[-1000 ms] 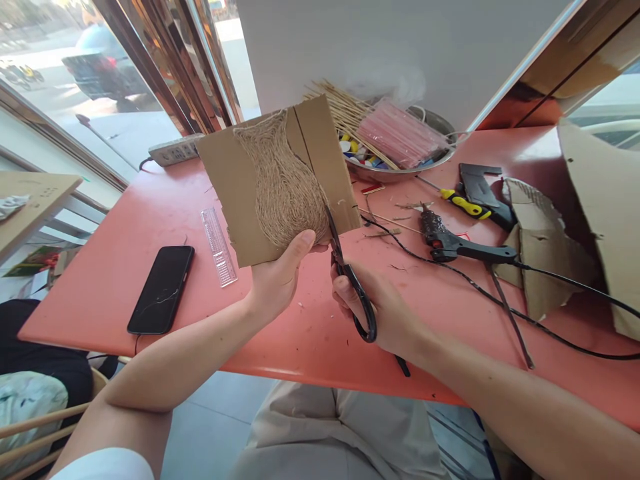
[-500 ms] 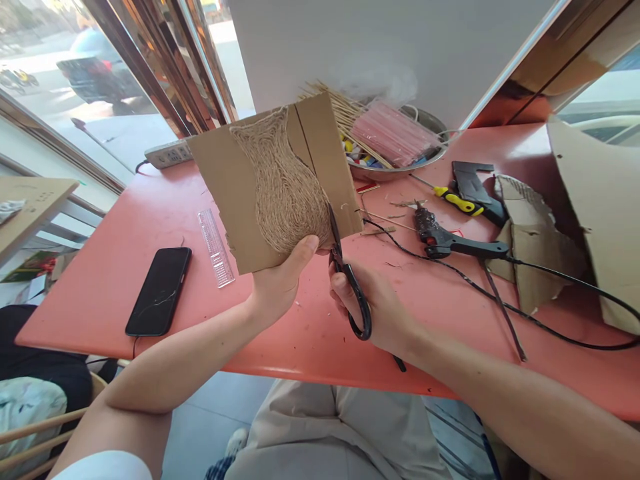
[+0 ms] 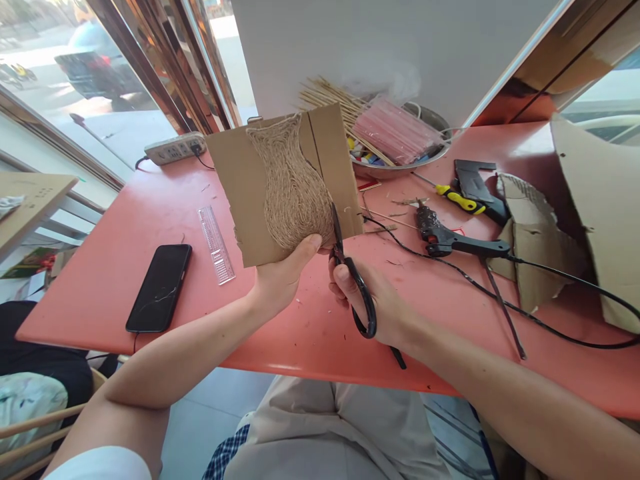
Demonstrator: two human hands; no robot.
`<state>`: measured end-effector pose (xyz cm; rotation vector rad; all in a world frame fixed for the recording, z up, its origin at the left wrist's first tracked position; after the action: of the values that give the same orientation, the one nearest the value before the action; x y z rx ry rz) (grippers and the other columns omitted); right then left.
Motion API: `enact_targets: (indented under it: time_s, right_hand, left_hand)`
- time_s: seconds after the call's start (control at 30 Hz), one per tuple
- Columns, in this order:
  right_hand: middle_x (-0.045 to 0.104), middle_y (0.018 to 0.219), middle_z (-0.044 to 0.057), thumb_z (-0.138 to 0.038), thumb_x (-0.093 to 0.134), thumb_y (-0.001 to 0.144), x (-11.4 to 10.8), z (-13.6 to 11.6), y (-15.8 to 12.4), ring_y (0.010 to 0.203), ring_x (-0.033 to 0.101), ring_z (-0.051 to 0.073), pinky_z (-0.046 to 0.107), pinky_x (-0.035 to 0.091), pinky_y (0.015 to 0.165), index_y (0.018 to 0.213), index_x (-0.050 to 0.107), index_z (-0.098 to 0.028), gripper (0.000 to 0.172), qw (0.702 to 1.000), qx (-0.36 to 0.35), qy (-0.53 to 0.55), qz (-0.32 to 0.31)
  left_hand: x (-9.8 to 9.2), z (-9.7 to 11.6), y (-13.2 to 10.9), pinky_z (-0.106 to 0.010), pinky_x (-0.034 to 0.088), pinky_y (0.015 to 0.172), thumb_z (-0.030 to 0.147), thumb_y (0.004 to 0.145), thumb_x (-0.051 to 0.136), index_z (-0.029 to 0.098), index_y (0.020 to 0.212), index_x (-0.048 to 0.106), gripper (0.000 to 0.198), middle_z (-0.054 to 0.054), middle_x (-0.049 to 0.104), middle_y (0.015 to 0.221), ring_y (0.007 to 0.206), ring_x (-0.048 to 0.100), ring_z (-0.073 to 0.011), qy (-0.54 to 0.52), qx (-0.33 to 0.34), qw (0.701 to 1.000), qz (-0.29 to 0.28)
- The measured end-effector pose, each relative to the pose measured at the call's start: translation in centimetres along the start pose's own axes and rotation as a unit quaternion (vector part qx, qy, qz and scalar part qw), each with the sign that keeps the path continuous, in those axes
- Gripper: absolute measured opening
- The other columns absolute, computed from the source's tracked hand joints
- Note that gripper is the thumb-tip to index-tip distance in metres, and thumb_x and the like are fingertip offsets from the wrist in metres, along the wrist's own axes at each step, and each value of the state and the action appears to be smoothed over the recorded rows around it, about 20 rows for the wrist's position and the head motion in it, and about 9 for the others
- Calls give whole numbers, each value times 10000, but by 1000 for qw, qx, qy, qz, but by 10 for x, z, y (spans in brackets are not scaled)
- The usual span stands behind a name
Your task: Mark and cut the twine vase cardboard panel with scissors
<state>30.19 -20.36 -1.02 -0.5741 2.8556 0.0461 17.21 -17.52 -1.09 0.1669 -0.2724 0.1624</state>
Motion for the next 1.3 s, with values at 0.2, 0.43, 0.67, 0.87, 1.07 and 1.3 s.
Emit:
enact_targets:
  time_s: [0.2, 0.43, 0.67, 0.87, 1.07, 1.3]
  right_hand:
    - [447, 675, -19, -1028, 460, 838, 2, 1, -2, 659, 474, 185, 337, 364, 558, 776, 428, -278, 754, 1000, 11, 22, 13]
    - [408, 552, -50, -1058, 460, 803, 6, 7, -2, 505, 412, 152, 355, 360, 522, 717, 404, -291, 774, 999, 23, 40, 2]
    - [410, 660, -51, -1095, 386, 782, 3, 3, 2, 583, 408, 152, 321, 368, 524, 811, 455, -270, 829, 1000, 3, 17, -5]
    - [401, 573, -54, -1080, 400, 800, 1, 1, 0, 523, 398, 137, 320, 331, 504, 723, 398, -275, 808, 1000, 8, 12, 4]
    - [445, 490, -43, -990, 501, 861, 1, -1, -1, 446, 421, 153, 348, 313, 476, 713, 432, -290, 719, 1000, 16, -6, 12]
    - [351, 482, -76, -1067, 517, 755, -28, -8, 11, 402, 354, 119, 308, 311, 412, 686, 395, -293, 786, 1000, 12, 8, -3]
  left_hand:
    - [4, 2, 0, -362, 695, 706, 567, 723, 930, 239, 717, 796, 355, -33, 770, 730, 696, 757, -213, 0, -4, 1000, -16]
    - [2, 2, 1, -355, 688, 693, 547, 679, 967, 232, 732, 769, 376, -11, 743, 716, 680, 745, -201, -24, 5, 1000, 4]
    - [4, -2, 0, -380, 688, 718, 516, 722, 936, 247, 690, 753, 327, -24, 744, 711, 712, 747, -221, -14, -10, 1000, -14]
    - [4, 0, 0, -348, 684, 691, 552, 691, 954, 242, 659, 759, 368, -21, 748, 685, 677, 745, -206, -10, -15, 1000, -9]
    - [5, -4, -4, -383, 720, 743, 666, 662, 969, 244, 730, 814, 455, -40, 801, 757, 728, 791, -238, -27, -24, 999, -24]
    - [19, 2, 15, -474, 705, 952, 714, 384, 1065, 274, 842, 844, 673, -123, 866, 1025, 1051, 834, -354, -6, -92, 951, -294]
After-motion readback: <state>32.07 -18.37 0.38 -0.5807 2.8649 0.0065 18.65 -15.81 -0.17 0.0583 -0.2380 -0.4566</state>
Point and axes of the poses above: each hand's wrist, its own y-axis towards the middle knuckle, its own x-axis out of the palm, z = x × y, the point moved 10 cm from there along y, towards the middle knuckle
